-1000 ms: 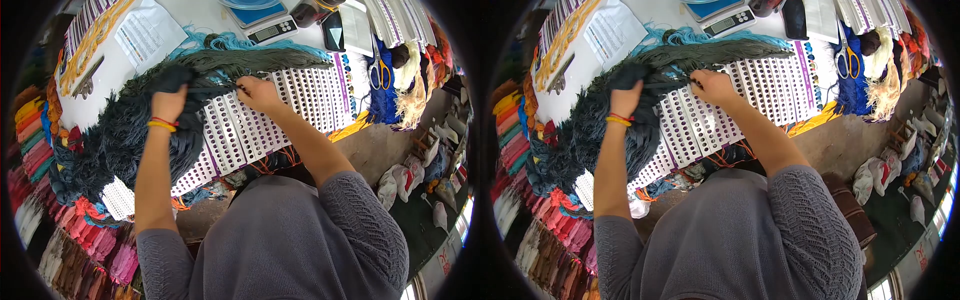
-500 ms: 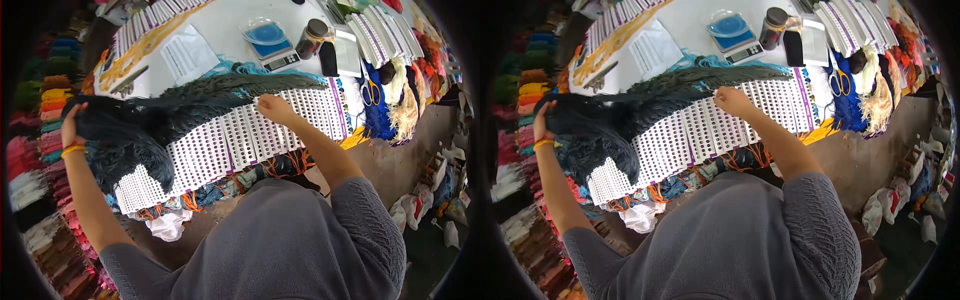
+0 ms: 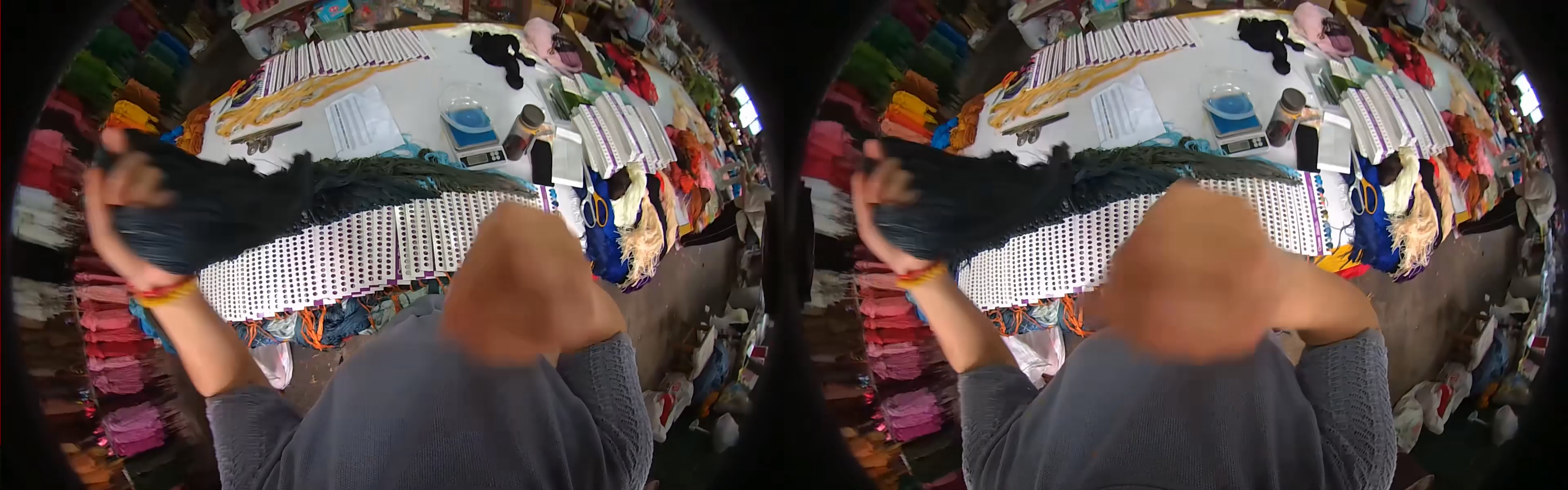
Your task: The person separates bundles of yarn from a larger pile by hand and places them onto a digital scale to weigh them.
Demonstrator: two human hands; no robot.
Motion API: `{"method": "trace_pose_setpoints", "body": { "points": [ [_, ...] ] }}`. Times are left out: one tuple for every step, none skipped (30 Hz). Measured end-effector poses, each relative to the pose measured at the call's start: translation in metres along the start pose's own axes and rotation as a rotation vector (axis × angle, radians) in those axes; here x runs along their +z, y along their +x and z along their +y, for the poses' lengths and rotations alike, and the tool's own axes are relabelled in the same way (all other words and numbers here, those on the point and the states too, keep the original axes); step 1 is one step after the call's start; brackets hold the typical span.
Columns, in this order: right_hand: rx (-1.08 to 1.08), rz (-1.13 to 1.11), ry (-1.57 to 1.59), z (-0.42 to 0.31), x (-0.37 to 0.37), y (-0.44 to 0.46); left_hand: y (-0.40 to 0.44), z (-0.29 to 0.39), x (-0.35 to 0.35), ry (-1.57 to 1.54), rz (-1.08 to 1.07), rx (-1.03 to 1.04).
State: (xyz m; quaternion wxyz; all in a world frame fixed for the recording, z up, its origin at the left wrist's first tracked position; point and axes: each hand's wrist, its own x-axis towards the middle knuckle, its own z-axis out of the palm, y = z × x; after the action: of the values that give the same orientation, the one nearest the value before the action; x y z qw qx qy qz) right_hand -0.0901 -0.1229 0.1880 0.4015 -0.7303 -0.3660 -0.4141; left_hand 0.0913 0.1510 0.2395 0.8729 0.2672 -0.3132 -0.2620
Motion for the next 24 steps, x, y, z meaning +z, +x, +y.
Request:
{"method": "trace_pose_setpoints", "body": {
  "points": [
    [-0.201, 0.090, 0.077, -0.015, 0.011, 0.015, -0.008, -0.032, 0.004, 0.036, 0.080, 0.009],
    [-0.224, 0.005, 0.129, -0.032, 0.016, 0.025, -0.015, -0.060, -0.002, 0.151, 0.240, -0.012],
    [-0.237, -0.078, 0.176, -0.044, 0.016, 0.031, -0.023, -0.090, -0.012, 0.090, 0.346, -0.138],
    [-0.227, -0.077, 0.137, -0.051, 0.013, 0.033, -0.034, -0.119, -0.026, 0.103, 0.416, -0.247],
    [-0.251, -0.059, 0.100, -0.057, 0.009, 0.035, -0.047, -0.147, -0.040, 0.132, 0.540, -0.339],
    [-0.274, -0.038, 0.059, -0.062, 0.005, 0.036, -0.065, -0.170, -0.063, 0.024, 0.577, -0.463],
    [-0.302, -0.018, 0.013, -0.066, 0.001, 0.038, -0.083, -0.194, -0.078, -0.065, 0.677, -0.538],
    [-0.333, 0.001, -0.029, -0.068, -0.004, 0.040, -0.103, -0.210, -0.089, -0.195, 0.690, -0.582],
    [-0.369, 0.013, -0.063, -0.070, -0.008, 0.043, -0.120, -0.219, -0.093, -0.270, 0.588, -0.637],
    [-0.403, 0.019, -0.083, -0.072, -0.011, 0.046, -0.135, -0.227, -0.096, -0.307, 0.690, -0.679],
    [-0.439, 0.021, -0.092, -0.073, -0.014, 0.049, -0.147, -0.233, -0.096, -0.348, 0.799, -0.715],
    [-0.480, 0.021, -0.097, -0.073, -0.017, 0.053, -0.149, -0.232, -0.092, -0.362, 0.762, -0.712],
    [-0.524, 0.026, -0.103, -0.074, -0.020, 0.056, -0.150, -0.229, -0.090, -0.372, 0.723, -0.709],
    [-0.568, 0.031, -0.115, -0.075, -0.024, 0.059, -0.150, -0.226, -0.095, -0.356, 0.705, -0.704],
    [-0.611, 0.034, -0.135, -0.077, -0.030, 0.062, -0.147, -0.221, -0.094, -0.383, 0.671, -0.680],
    [-0.650, 0.035, -0.155, -0.080, -0.036, 0.063, -0.142, -0.214, -0.088, -0.412, 0.638, -0.661],
    [-0.691, 0.035, -0.175, -0.084, -0.042, 0.064, -0.137, -0.207, -0.081, -0.386, 0.601, -0.635],
    [-0.738, 0.032, -0.192, -0.087, -0.048, 0.066, -0.132, -0.201, -0.062, -0.318, 0.759, -0.573],
    [-0.810, 0.011, -0.224, -0.092, -0.060, 0.072, -0.118, -0.203, -0.046, -0.255, 0.883, -0.494],
    [-0.716, 0.197, -0.264, -0.095, -0.054, 0.059, -0.123, -0.208, -0.051, -0.218, 0.832, -0.482],
    [-0.710, 0.233, -0.265, -0.091, -0.055, 0.052, -0.128, -0.212, -0.055, -0.277, 0.771, -0.460],
    [-0.701, 0.273, -0.268, -0.088, -0.058, 0.048, -0.126, -0.215, -0.051, -0.333, 0.713, -0.443],
    [-0.669, 0.230, -0.306, -0.089, -0.064, 0.044, -0.124, -0.212, -0.045, -0.323, 0.574, -0.470],
    [-0.629, 0.342, -0.248, -0.088, -0.058, 0.039, -0.123, -0.216, -0.040, -0.318, 0.557, -0.478]
  ]
}}
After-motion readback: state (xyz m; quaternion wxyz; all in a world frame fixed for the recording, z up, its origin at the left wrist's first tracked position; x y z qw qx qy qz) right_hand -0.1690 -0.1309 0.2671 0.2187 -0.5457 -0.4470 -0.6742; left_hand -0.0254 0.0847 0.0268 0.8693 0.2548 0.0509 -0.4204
